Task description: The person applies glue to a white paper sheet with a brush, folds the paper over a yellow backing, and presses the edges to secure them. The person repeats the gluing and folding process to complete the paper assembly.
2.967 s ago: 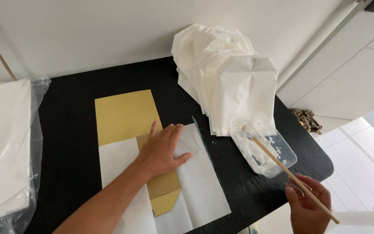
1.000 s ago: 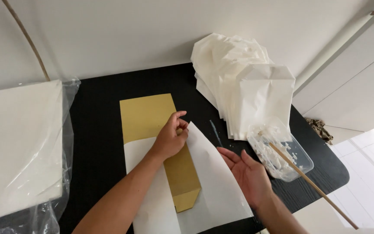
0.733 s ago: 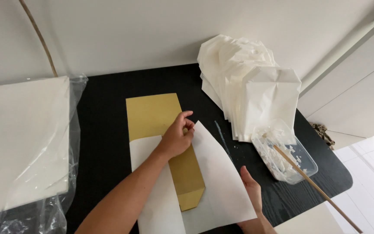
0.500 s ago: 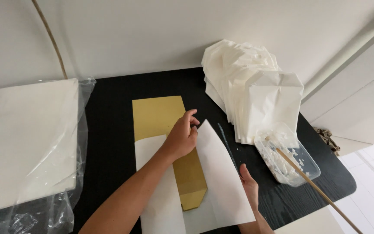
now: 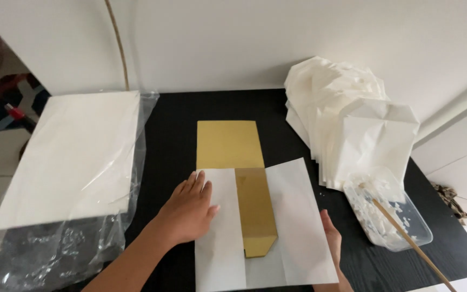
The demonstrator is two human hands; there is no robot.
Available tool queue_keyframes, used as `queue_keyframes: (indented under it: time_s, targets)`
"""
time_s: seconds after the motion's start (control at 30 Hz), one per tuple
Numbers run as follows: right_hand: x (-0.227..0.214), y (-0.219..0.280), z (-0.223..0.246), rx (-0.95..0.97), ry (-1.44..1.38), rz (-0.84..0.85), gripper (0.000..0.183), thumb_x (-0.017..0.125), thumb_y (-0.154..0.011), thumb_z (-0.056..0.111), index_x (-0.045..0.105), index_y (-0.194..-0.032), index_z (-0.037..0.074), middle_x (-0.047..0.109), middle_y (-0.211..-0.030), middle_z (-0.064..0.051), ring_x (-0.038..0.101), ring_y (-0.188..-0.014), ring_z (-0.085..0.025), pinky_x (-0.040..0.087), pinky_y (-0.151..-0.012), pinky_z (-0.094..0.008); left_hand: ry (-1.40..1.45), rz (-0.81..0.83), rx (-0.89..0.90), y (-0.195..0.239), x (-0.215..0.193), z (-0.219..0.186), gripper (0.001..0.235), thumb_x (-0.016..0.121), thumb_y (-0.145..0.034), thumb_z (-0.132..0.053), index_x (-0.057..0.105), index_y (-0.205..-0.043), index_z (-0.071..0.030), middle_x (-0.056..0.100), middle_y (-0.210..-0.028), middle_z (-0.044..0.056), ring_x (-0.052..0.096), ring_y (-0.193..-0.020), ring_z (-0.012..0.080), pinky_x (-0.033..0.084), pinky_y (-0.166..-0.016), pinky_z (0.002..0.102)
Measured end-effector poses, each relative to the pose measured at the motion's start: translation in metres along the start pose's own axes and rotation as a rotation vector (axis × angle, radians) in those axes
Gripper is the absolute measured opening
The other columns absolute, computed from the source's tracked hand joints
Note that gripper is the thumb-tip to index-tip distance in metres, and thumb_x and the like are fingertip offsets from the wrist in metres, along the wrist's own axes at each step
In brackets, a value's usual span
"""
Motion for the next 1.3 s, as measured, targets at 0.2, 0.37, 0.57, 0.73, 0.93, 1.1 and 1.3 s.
queue_keyframes:
  time_s: [0.2,0.37,0.57,0.73,0.93,1.1,1.3]
  targets:
    - [0.02,0.013,-0.006,-0.003,0.007,0.023,0.063,0.04,-0.103,0.064,0.066,-0.133,0.014,0.068,-0.118,-0.01,0.063,-0.105,-0.029,0.047,-0.091,-0.037,-0.046,-0.023,0.047,0.017,0.053,0.027,0.088,0.035,-0.107,-0.059,-0.004,-0.163,-0.003,-0.016,-0.173,0.014,-0.014,-0.158,0.0303,-0.002,-0.126,0.047]
    - [0.034,0.017,-0.007,-0.067,0.01,0.064,0.066,0.034,-0.104,0.06,0.061,-0.137,0.01,0.063,-0.126,-0.014,0.059,-0.114,-0.03,0.044,-0.099,-0.038,-0.1,-0.331,0.195,0.01,0.062,0.033,0.091,0.039,-0.103,-0.065,0.012,-0.162,0.0,0.005,-0.172,0.017,0.002,-0.158,0.0314,0.006,-0.122,0.052]
    - [0.043,0.02,-0.012,-0.157,-0.015,0.11,0.069,0.026,-0.105,0.056,0.054,-0.142,0.004,0.058,-0.138,-0.019,0.054,-0.127,-0.032,0.039,-0.11,-0.04,-0.09,-0.257,0.17,0.01,0.058,0.031,0.097,0.04,-0.101,-0.07,0.009,-0.162,-0.002,0.002,-0.172,0.017,-0.001,-0.158,0.0309,0.004,-0.121,0.053]
    - [0.072,0.023,-0.013,-0.255,-0.025,0.15,0.072,0.018,-0.107,0.051,0.046,-0.147,-0.001,0.052,-0.149,-0.025,0.049,-0.14,-0.034,0.035,-0.121,-0.042,-0.086,-0.24,0.141,0.012,0.058,0.028,0.114,0.044,-0.094,-0.084,0.004,-0.163,-0.002,-0.002,-0.173,0.014,-0.005,-0.158,0.0267,0.0,-0.122,0.051]
    - [0.121,0.032,-0.036,-0.223,0.062,0.226,0.076,0.019,-0.104,0.051,0.043,-0.154,-0.001,0.046,-0.164,-0.02,0.04,-0.154,-0.034,0.028,-0.128,-0.045,-0.051,-0.111,0.054,0.016,0.048,0.018,0.144,0.055,-0.072,-0.101,0.0,-0.163,-0.004,-0.002,-0.173,0.013,-0.008,-0.158,0.0279,-0.008,-0.123,0.05]
    - [0.129,0.034,-0.051,-0.208,0.176,0.285,0.073,0.025,-0.104,0.047,0.041,-0.154,-0.003,0.045,-0.164,-0.022,0.041,-0.152,-0.035,0.03,-0.125,-0.045,-0.044,-0.065,0.048,0.019,0.039,0.014,0.147,0.059,-0.071,-0.099,-0.002,-0.162,-0.003,-0.006,-0.173,0.014,-0.012,-0.158,0.0284,-0.01,-0.123,0.051]
    - [0.105,0.036,-0.068,-0.305,0.487,0.51,0.073,0.029,-0.102,0.048,0.037,-0.157,0.001,0.041,-0.166,-0.02,0.039,-0.154,-0.034,0.027,-0.124,-0.045,-0.061,-0.118,0.074,0.014,0.048,0.02,0.15,0.06,-0.069,-0.102,0.001,-0.161,0.0,-0.004,-0.172,0.017,-0.01,-0.158,0.031,-0.006,-0.123,0.052]
Point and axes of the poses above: each hand's wrist, its own y-axis away from the middle knuckle, its own x-axis out of the palm, z = x × y, the point moved 3 cm from there along -y, towards the middle knuckle
